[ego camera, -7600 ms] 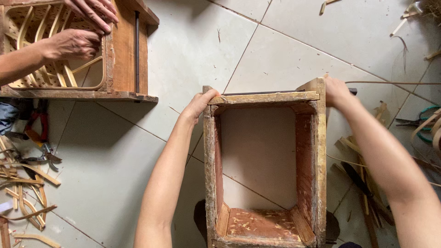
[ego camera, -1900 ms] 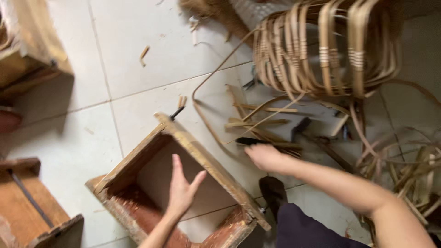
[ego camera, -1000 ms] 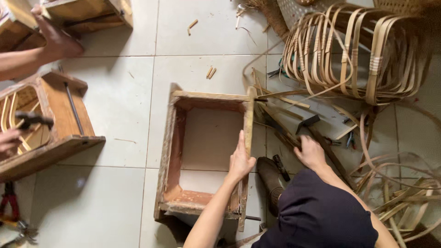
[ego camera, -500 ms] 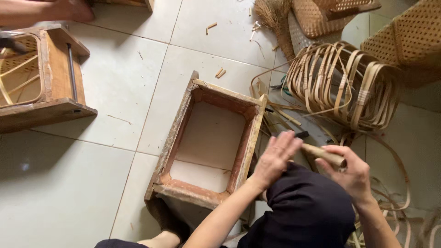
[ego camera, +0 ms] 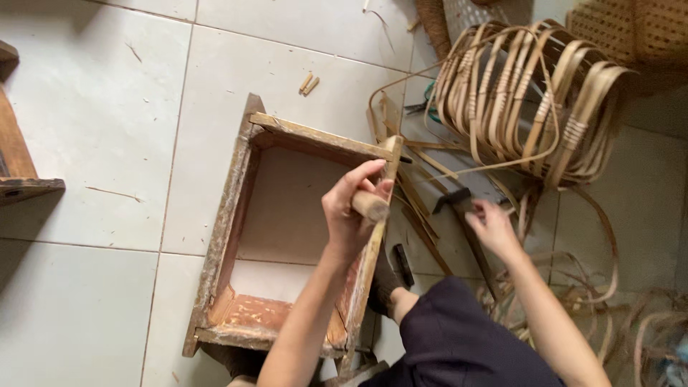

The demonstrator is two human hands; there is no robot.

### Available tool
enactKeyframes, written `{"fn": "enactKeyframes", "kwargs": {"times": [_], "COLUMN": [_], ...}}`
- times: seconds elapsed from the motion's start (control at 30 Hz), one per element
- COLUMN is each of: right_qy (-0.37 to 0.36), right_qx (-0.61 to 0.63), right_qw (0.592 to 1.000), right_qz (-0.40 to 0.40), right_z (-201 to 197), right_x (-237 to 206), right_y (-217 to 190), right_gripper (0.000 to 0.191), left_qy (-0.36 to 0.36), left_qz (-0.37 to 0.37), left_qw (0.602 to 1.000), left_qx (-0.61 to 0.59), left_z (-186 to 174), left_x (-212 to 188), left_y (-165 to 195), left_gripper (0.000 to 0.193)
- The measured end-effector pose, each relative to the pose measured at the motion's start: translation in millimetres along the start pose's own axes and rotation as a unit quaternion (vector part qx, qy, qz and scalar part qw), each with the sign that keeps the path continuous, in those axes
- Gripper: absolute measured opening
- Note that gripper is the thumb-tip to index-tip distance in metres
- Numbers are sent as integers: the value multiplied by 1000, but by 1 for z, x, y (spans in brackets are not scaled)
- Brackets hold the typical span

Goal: The person sits on the floor fitting a woven bamboo panel into a wooden basket frame, bending a flexible bamboo strip around the rim and tucking its ends to secure the woven liner, then presses the panel edges into place along the frame.

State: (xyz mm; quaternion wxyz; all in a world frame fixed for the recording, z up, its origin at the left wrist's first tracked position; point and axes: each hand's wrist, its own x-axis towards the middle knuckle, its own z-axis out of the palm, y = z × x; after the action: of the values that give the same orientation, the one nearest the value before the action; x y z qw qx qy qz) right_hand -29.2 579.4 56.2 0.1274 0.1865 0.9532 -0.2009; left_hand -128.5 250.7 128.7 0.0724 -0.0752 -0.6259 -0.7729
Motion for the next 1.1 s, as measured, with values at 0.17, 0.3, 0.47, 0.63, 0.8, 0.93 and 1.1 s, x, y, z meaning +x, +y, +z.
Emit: {"fn": "enactKeyframes", "kwargs": {"times": [0.17,0.3,0.47,0.63,0.8,0.93,1.1], "right_qy": [48,39,-77,-36,-81,-66,-67], "right_qx": [-88,-85,85,-8,101,153,143], "right_qw": [995,994,989,999,990,983,982], "right_qz": [-25,63,90,-3,57,76,102], "right_z": [55,61,51,33,9,-2,-16], "right_x": [14,20,14,2,-15,-21,-18], "right_y": [9,3,14,46,59,48,26], "right_gripper": [54,46,29,21,25,22,18], "left_qy": [-52,-81,-52,-24,-34,-20,-2], "left_qz": [216,210,222,201,192,177,163], "left_qw": [972,964,969,978,980,984,987], "left_qx": [82,141,90,60,39,18,9], "left_z": [16,30,43,58,63,62,62], "left_x": [-4,-13,-10,-8,-7,-3,-2], "left_y": [-16,-25,-42,-48,-57,-67,-68], "left_gripper": [20,25,27,35,40,37,35]}}
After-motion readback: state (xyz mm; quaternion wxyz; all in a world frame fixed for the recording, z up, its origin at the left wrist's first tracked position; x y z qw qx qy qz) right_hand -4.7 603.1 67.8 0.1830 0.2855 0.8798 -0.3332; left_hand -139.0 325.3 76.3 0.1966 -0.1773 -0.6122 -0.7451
